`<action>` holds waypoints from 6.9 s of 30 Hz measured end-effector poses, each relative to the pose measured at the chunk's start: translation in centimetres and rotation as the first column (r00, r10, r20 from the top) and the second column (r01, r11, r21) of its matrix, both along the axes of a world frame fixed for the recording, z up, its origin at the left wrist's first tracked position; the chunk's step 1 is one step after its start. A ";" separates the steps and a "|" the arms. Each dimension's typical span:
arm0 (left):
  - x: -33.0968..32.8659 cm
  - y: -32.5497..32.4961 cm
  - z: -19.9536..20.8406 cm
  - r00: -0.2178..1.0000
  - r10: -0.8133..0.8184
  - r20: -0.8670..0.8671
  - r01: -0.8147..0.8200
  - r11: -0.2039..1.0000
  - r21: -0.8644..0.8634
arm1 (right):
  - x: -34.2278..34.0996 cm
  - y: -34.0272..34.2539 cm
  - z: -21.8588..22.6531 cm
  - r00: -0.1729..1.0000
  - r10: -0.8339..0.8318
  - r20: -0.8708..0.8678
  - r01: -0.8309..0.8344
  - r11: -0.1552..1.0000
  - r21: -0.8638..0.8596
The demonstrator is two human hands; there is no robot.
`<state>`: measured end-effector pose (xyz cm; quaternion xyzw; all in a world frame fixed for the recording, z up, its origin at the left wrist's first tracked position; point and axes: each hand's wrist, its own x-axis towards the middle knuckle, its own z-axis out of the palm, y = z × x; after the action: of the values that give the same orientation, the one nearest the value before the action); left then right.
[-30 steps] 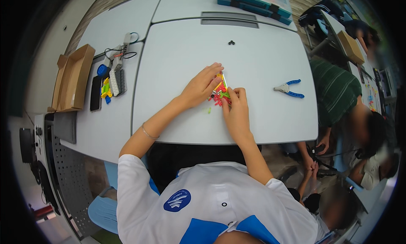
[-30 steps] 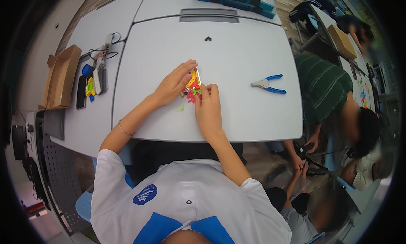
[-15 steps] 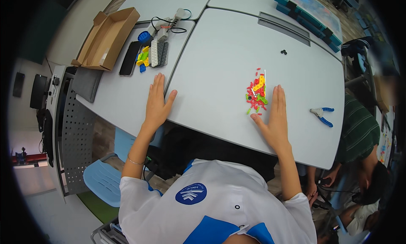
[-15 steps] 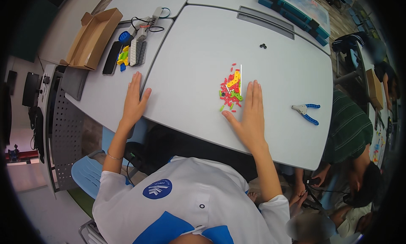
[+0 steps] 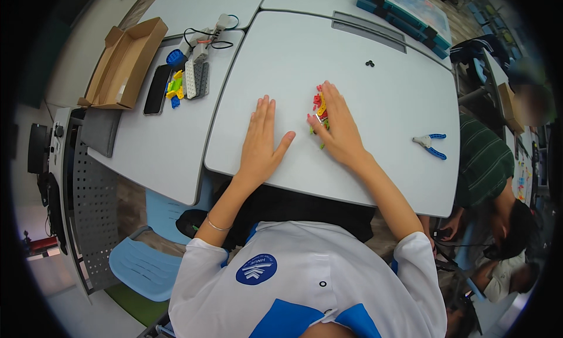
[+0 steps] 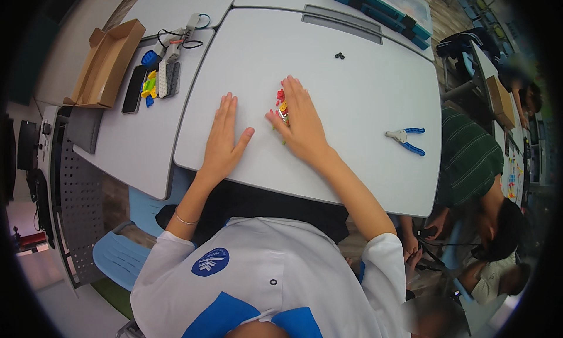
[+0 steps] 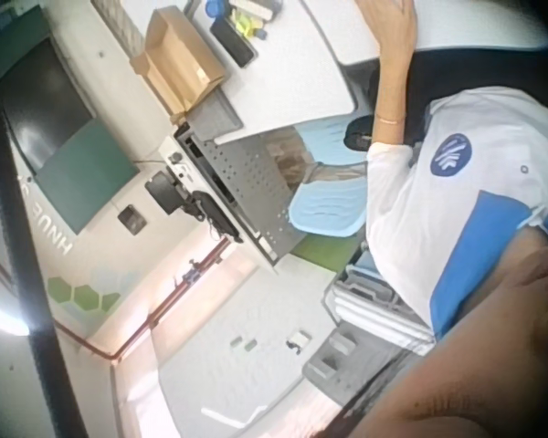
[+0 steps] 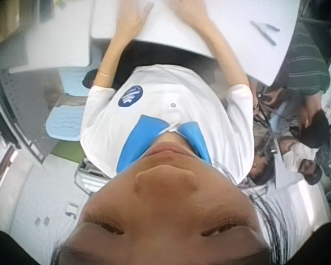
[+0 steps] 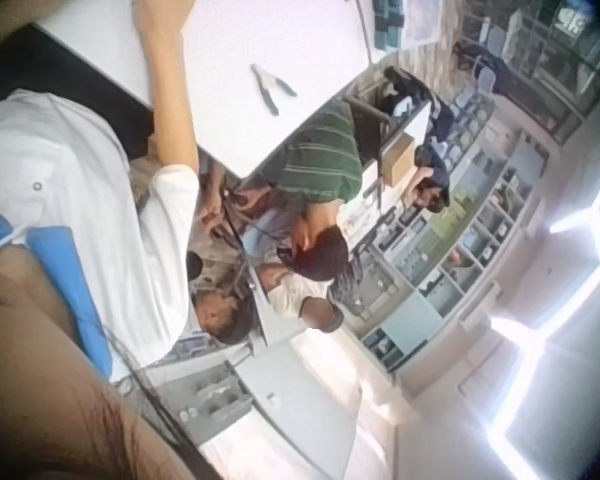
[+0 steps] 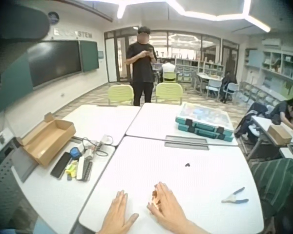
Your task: The person assembles colorful plastic building blocks into a small structure on a white table. They then disassemble the structure, sort the pieces, and open a transparent storage case containing additional components and tools.
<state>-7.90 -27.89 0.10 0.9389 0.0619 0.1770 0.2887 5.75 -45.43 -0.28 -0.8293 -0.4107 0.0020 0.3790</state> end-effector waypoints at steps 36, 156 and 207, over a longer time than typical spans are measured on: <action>0.5 -6.6 -0.5 0.944 0.250 0.217 -0.012 0.680 -0.733 | -2.0 0.5 0.0 0.987 0.135 -0.084 -0.125 0.985 0.117; 2.9 2.6 6.4 0.961 -0.202 -0.186 0.094 0.878 -0.469 | -3.3 -4.4 4.1 0.975 -0.092 0.205 0.075 0.993 0.091; 5.7 0.9 3.4 0.863 -0.490 -0.120 -0.022 0.202 -0.979 | -1.8 -4.8 4.8 0.946 -0.107 -0.306 0.050 0.981 -0.189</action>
<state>-2.15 -26.96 3.55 0.5709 0.0675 -0.1475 0.8049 3.96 -50.27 4.47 -0.8646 -0.3097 0.1561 0.3635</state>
